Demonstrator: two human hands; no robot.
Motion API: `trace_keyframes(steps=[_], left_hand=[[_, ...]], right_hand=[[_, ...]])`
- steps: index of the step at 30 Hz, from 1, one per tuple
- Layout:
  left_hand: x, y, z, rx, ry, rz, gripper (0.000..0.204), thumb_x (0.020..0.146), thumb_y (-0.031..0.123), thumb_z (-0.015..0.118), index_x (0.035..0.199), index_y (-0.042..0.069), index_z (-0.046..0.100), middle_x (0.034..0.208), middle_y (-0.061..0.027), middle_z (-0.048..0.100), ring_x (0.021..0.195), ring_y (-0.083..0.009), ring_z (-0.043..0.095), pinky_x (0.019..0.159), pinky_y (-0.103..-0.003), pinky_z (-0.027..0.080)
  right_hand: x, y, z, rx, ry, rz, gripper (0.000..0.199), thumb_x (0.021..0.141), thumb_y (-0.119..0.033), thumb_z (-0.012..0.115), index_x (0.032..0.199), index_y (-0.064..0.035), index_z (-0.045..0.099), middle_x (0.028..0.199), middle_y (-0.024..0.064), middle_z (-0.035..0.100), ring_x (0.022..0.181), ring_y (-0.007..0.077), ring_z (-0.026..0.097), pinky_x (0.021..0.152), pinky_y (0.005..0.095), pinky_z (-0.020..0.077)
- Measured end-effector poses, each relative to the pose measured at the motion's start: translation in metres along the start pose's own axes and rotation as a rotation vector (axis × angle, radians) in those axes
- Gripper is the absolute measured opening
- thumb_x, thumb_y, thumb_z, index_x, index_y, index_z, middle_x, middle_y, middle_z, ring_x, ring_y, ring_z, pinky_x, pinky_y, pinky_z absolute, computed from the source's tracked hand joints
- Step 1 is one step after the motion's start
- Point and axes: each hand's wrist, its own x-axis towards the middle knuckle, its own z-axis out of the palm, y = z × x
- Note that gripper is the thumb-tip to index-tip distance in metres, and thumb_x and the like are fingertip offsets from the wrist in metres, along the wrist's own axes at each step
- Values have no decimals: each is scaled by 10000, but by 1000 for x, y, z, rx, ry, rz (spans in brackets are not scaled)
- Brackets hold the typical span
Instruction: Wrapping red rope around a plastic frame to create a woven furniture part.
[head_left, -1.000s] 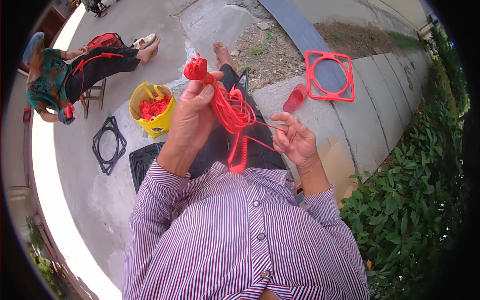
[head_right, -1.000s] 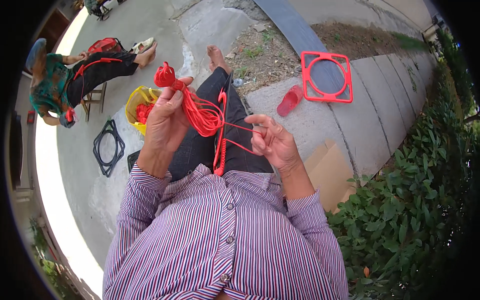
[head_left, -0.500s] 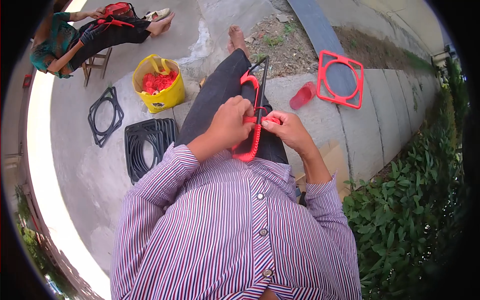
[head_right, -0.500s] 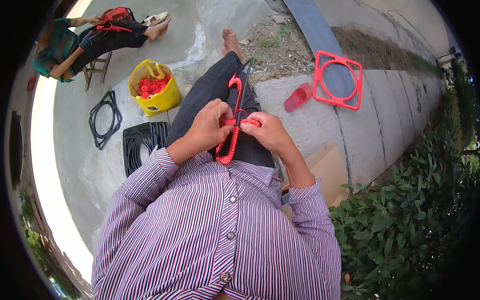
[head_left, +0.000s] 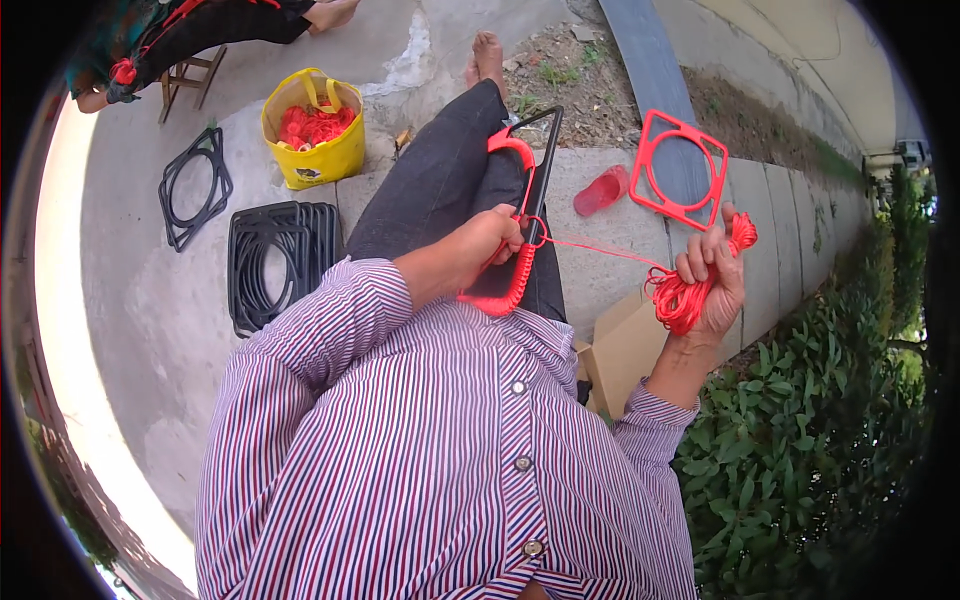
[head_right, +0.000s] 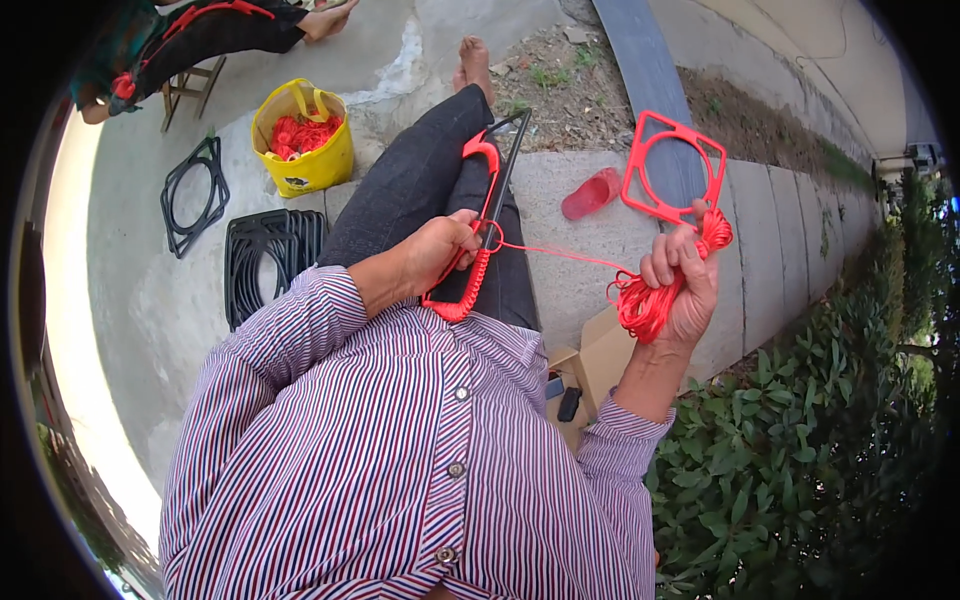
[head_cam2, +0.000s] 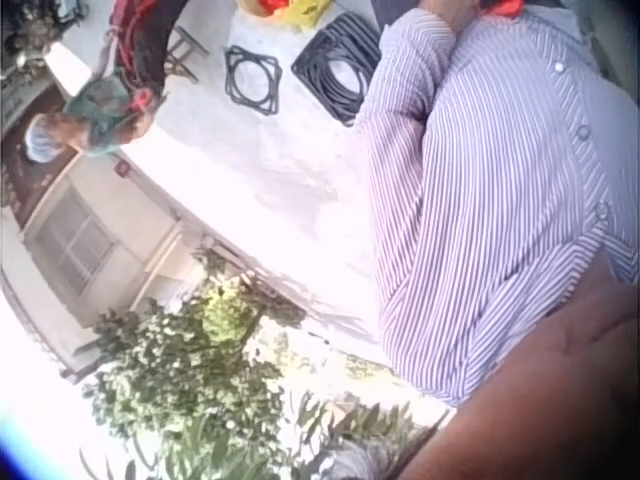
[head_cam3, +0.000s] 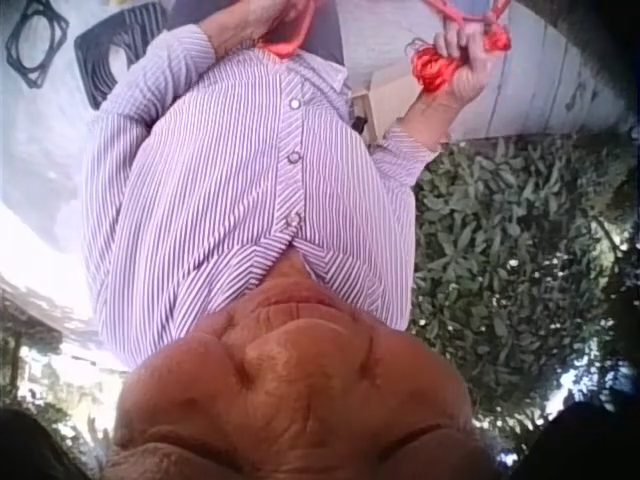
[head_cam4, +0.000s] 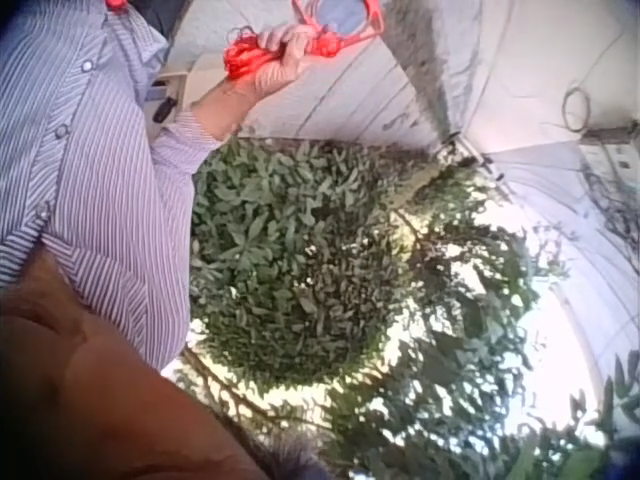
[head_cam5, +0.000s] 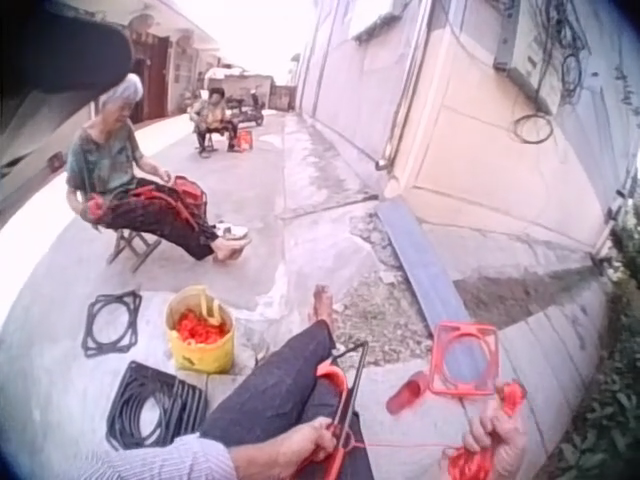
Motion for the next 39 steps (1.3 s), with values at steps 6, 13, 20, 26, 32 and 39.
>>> trace_keyframes(steps=[6, 13, 20, 26, 32, 39], left_hand=[[0, 1, 2, 12, 13, -21, 243, 734, 43, 487, 976, 61, 491, 746, 5, 477, 623, -99, 421, 600, -232, 327], [9, 0, -3, -35, -45, -77, 197, 727, 47, 505, 921, 77, 510, 754, 0, 483, 635, -109, 420, 613, -236, 334], [-25, 5, 24, 1061, 394, 834, 628, 668, 78, 565, 1284, 43, 448, 1061, -122, 525, 1152, -315, 406, 1043, -420, 272], [-43, 18, 41, 1116, 53, 831, 377, 688, 53, 642, 1059, 71, 575, 784, -15, 526, 900, -204, 484, 973, -401, 289], [-18, 43, -4, 347, 296, 432, 76, 839, 80, 652, 884, 42, 603, 712, 32, 556, 627, -59, 485, 608, -219, 406], [-38, 33, -18, 952, 295, 147, 401, 945, 369, 534, 808, 9, 645, 613, -34, 533, 527, -103, 472, 499, -273, 377]], right_hand=[[-19, 100, 33, -684, 55, 553, 159, 918, -115, 571, 1041, -46, 497, 769, 5, 529, 526, 43, 440, 454, 200, 363], [-32, 76, 61, -534, -59, 488, 180, 843, 0, 578, 1003, -50, 512, 702, -39, 475, 545, 24, 415, 480, 185, 346], [-18, -14, 54, -621, 101, 100, 116, 950, -89, 519, 1051, -32, 510, 828, 116, 615, 556, 93, 510, 507, 231, 428], [-11, -144, -23, -102, -93, -449, 213, 1007, -226, 420, 1013, -26, 493, 695, 57, 480, 588, 183, 450, 605, 341, 387], [-14, -25, 7, -381, -26, -138, 411, 795, -155, 500, 1166, 22, 508, 951, 90, 473, 824, 169, 449, 765, 313, 385], [-13, 121, 20, -1275, -443, 325, 362, 770, -50, 639, 1123, 13, 589, 910, 76, 623, 854, 176, 606, 676, 304, 476]])
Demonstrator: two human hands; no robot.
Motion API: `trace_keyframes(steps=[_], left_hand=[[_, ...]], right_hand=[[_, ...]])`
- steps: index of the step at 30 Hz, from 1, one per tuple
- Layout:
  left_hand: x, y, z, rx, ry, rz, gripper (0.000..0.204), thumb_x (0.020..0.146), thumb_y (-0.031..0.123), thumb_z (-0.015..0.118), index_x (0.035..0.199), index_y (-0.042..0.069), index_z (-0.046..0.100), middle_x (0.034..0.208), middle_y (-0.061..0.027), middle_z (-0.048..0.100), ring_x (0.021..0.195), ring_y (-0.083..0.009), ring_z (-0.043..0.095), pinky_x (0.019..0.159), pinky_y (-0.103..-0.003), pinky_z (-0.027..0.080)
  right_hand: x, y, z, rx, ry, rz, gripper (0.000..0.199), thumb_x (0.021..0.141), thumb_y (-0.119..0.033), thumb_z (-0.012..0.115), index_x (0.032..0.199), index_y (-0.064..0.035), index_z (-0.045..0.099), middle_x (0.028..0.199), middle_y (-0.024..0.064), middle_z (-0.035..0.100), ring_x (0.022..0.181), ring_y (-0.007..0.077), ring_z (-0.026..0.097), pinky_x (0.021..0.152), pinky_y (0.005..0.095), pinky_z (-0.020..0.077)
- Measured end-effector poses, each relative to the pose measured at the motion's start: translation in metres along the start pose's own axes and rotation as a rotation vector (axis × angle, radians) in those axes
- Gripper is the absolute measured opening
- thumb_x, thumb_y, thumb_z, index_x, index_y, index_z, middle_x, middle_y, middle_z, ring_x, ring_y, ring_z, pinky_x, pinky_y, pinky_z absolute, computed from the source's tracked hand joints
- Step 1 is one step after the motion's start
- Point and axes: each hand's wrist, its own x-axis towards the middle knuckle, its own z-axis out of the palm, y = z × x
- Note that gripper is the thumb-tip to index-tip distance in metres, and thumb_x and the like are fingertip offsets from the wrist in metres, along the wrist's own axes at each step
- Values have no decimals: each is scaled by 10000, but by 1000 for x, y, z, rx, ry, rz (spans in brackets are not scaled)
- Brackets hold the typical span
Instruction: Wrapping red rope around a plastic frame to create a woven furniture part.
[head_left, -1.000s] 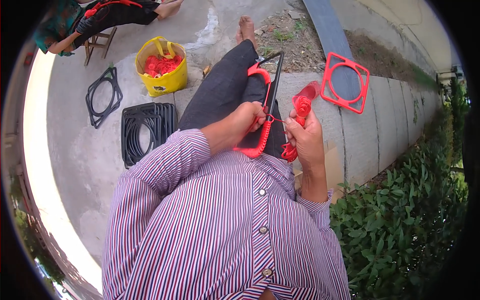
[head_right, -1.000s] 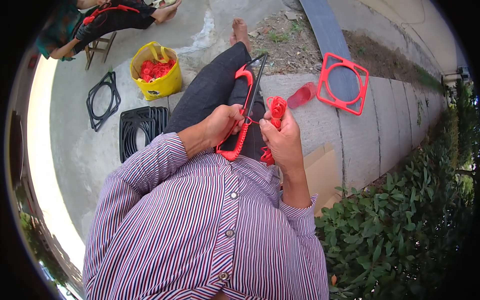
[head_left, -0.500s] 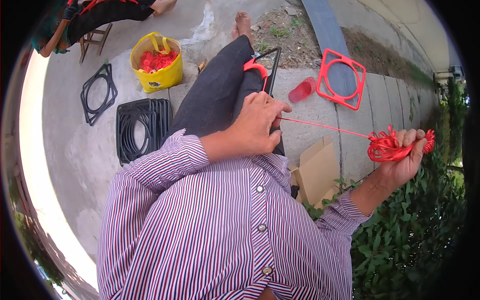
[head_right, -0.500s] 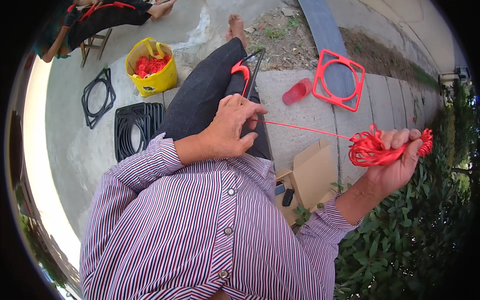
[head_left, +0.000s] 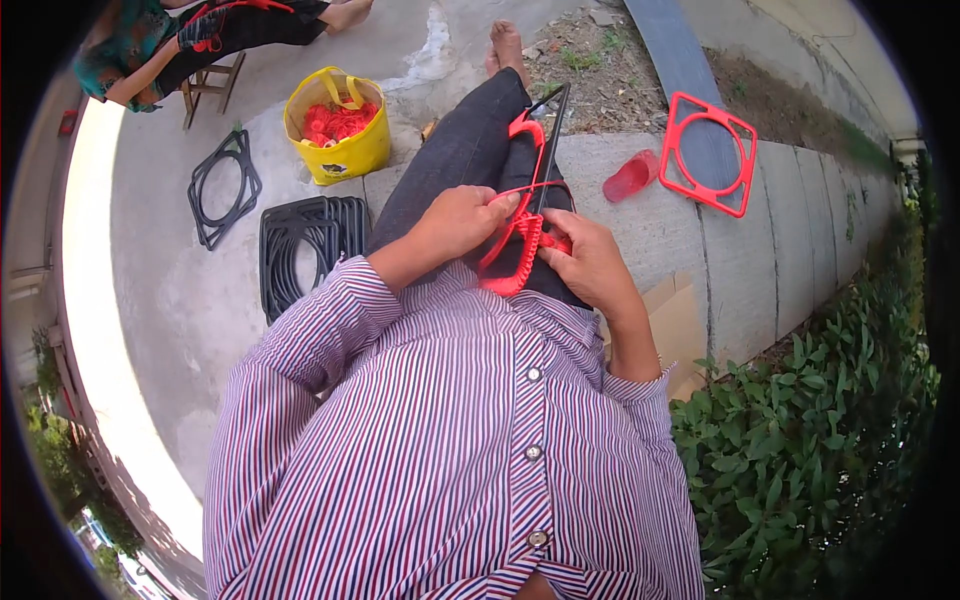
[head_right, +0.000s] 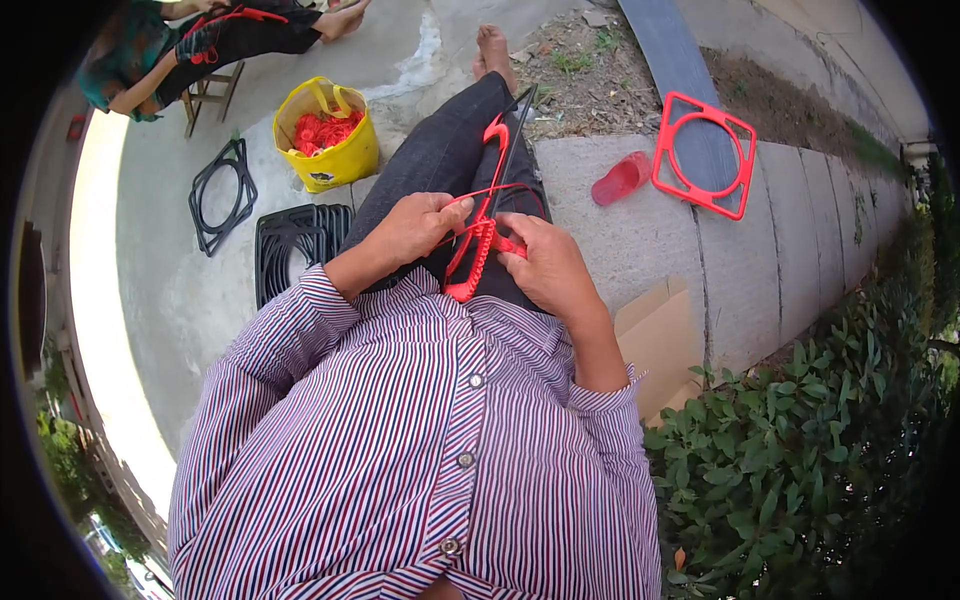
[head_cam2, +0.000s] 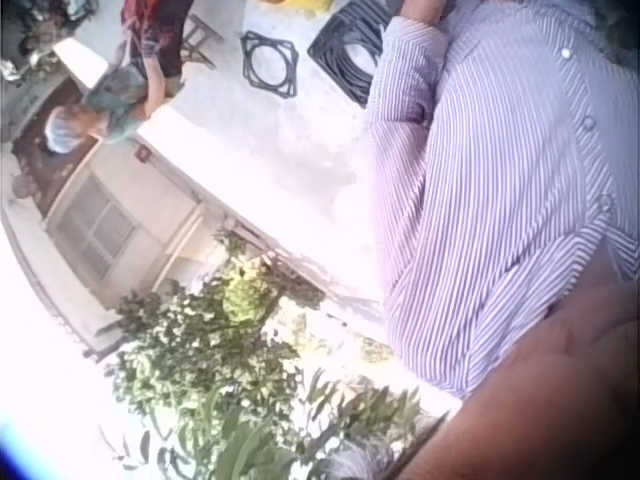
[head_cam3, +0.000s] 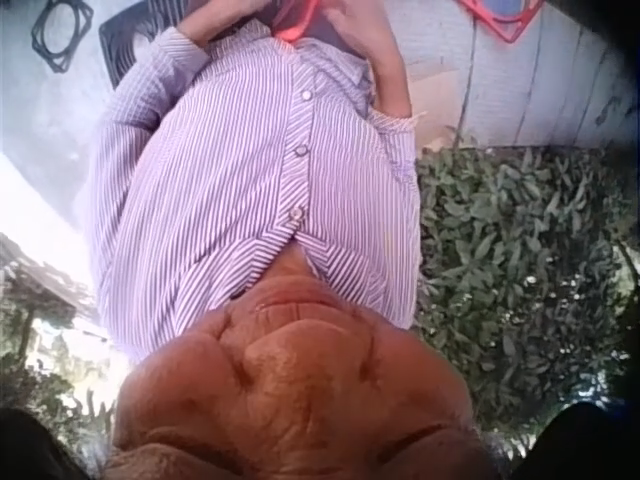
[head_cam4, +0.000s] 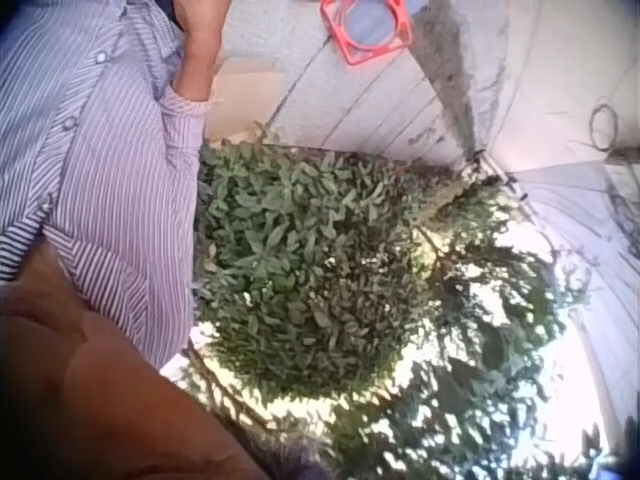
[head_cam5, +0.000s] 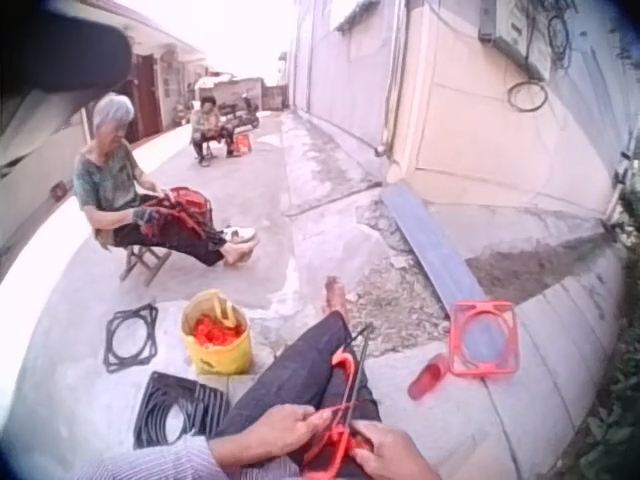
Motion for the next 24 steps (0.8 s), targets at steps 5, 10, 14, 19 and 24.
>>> trace_keyframes(steps=[5, 10, 14, 19, 24], left_hand=[[8, -2, 15, -108, 191, 247, 304, 941, 279, 550, 800, 22, 633, 635, -26, 573, 540, -85, 472, 504, -261, 375], [-18, 46, -7, -523, 61, 126, 194, 914, 205, 569, 759, 90, 585, 607, 39, 512, 533, -29, 398, 490, -213, 336], [-15, 62, -3, -1039, -234, 86, 183, 915, 225, 591, 789, 96, 556, 552, 75, 346, 449, -40, 281, 413, -204, 226], [7, 38, -2, -884, -193, -6, 210, 889, 217, 657, 755, 121, 526, 572, 76, 399, 429, -18, 273, 388, -204, 166], [15, 32, 12, -802, -201, -40, 205, 857, 186, 694, 764, 125, 522, 615, 73, 451, 448, -16, 297, 406, -201, 190]], right_hand=[[12, 5, 7, 405, 216, 66, 315, 783, -80, 686, 1052, 22, 560, 1000, 105, 655, 861, 164, 638, 742, 278, 508], [-5, -34, -13, 262, 357, -196, 292, 819, -137, 689, 1048, -2, 567, 1151, 109, 589, 1044, 195, 572, 888, 319, 451], [-22, -51, -24, 709, 446, -171, 286, 945, -194, 577, 1149, 3, 533, 1073, 132, 620, 1035, 238, 581, 946, 361, 420], [-95, -12, -162, 1441, 559, -486, 249, 1007, -261, 438, 977, -40, 551, 644, -3, 405, 532, 97, 370, 562, 297, 382], [-114, 44, -175, 1309, 840, -413, 192, 988, -204, 471, 951, -49, 578, 573, -23, 361, 456, 74, 318, 411, 227, 270]])
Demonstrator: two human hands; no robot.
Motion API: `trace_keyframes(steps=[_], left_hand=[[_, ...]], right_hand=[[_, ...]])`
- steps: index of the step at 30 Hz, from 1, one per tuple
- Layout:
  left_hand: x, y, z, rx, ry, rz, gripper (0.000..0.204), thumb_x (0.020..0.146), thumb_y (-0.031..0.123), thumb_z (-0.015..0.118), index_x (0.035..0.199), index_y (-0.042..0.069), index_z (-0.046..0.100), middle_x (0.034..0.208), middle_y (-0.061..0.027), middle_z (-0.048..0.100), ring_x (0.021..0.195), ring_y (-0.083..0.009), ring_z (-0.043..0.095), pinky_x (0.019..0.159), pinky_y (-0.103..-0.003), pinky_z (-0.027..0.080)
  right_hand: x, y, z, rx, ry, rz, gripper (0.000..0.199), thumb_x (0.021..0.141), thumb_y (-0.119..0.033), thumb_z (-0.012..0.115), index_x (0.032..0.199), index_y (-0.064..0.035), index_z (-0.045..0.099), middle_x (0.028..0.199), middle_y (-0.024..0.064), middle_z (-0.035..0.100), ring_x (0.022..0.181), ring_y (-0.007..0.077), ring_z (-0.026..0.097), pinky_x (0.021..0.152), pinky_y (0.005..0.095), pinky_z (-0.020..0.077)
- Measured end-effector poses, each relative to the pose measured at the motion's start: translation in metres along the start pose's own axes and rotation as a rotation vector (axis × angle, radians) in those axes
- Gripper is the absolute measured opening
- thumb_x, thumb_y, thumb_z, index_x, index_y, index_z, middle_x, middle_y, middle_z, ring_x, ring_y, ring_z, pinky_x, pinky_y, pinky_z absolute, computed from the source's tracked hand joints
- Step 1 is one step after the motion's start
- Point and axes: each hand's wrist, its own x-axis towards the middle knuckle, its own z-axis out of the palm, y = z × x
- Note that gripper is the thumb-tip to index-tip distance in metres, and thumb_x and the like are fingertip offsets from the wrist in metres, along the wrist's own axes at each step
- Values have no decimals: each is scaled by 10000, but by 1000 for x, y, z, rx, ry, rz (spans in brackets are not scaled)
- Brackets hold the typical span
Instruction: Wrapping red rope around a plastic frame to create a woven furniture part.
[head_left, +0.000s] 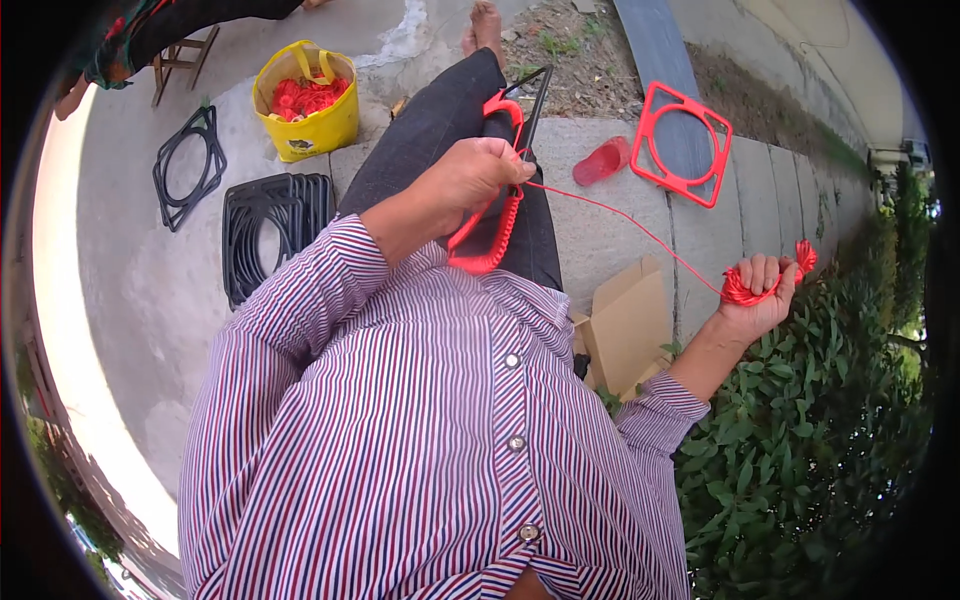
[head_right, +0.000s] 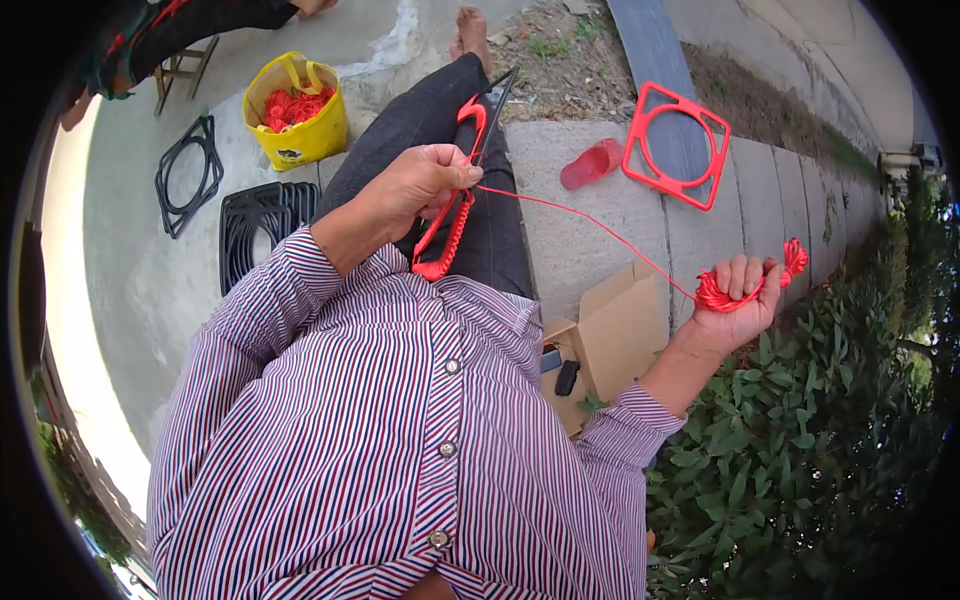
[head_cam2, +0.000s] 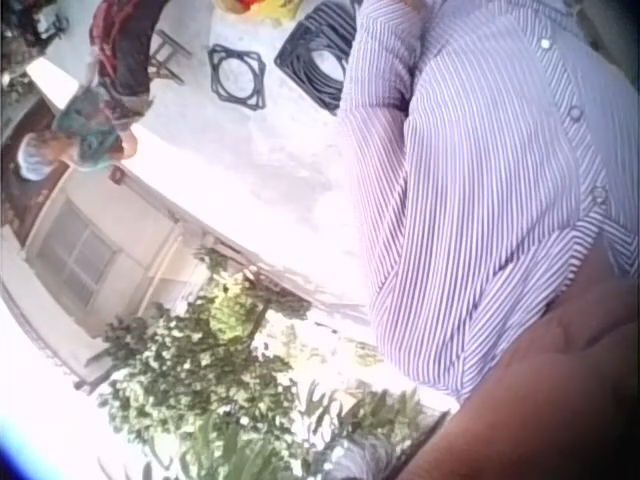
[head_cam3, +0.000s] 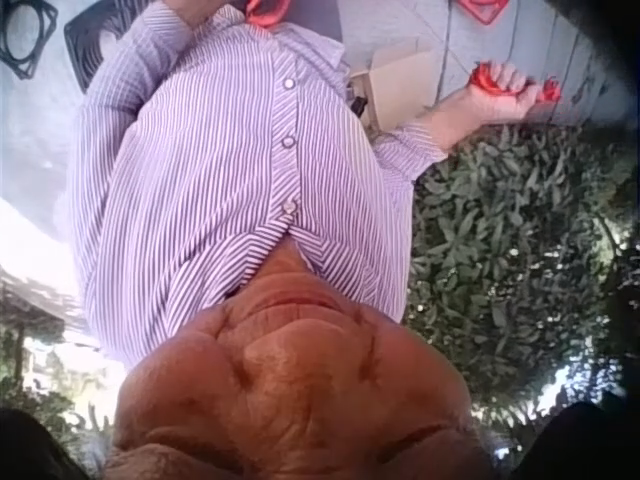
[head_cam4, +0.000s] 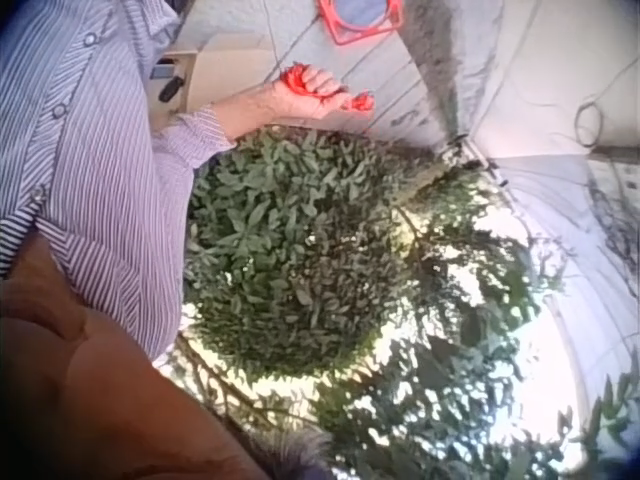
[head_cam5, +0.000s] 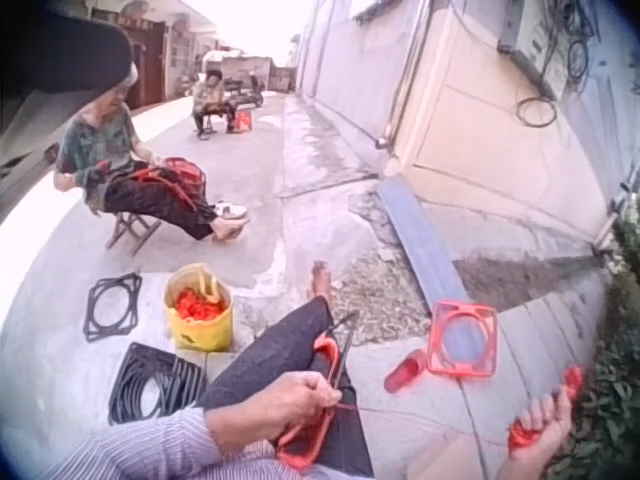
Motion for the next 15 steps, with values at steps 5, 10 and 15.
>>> trace_keyframes(steps=[5, 10, 15], left_hand=[[-6, 1, 2, 68, -3, 121, 190, 850, 196, 699, 789, 125, 533, 637, 80, 449, 489, -15, 318, 435, -201, 215], [-11, 8, 0, 63, 69, 48, 167, 850, 203, 695, 808, 123, 554, 634, 85, 451, 513, -18, 336, 466, -191, 243], [-10, 11, 6, -5, -14, 114, 168, 873, 236, 670, 842, 108, 566, 667, 70, 499, 531, -25, 357, 475, -192, 258]], right_hand=[[-53, 155, 74, -341, -37, 505, 220, 962, -194, 550, 1095, -22, 581, 577, -42, 413, 446, 39, 350, 411, 194, 272], [-58, 181, 91, -451, -77, 535, 194, 915, -179, 636, 1038, -33, 602, 622, -57, 471, 470, 21, 383, 428, 186, 301], [-62, 191, 104, -930, -388, 386, 169, 824, -147, 741, 889, -32, 635, 750, -37, 604, 684, 26, 501, 617, 199, 418]])
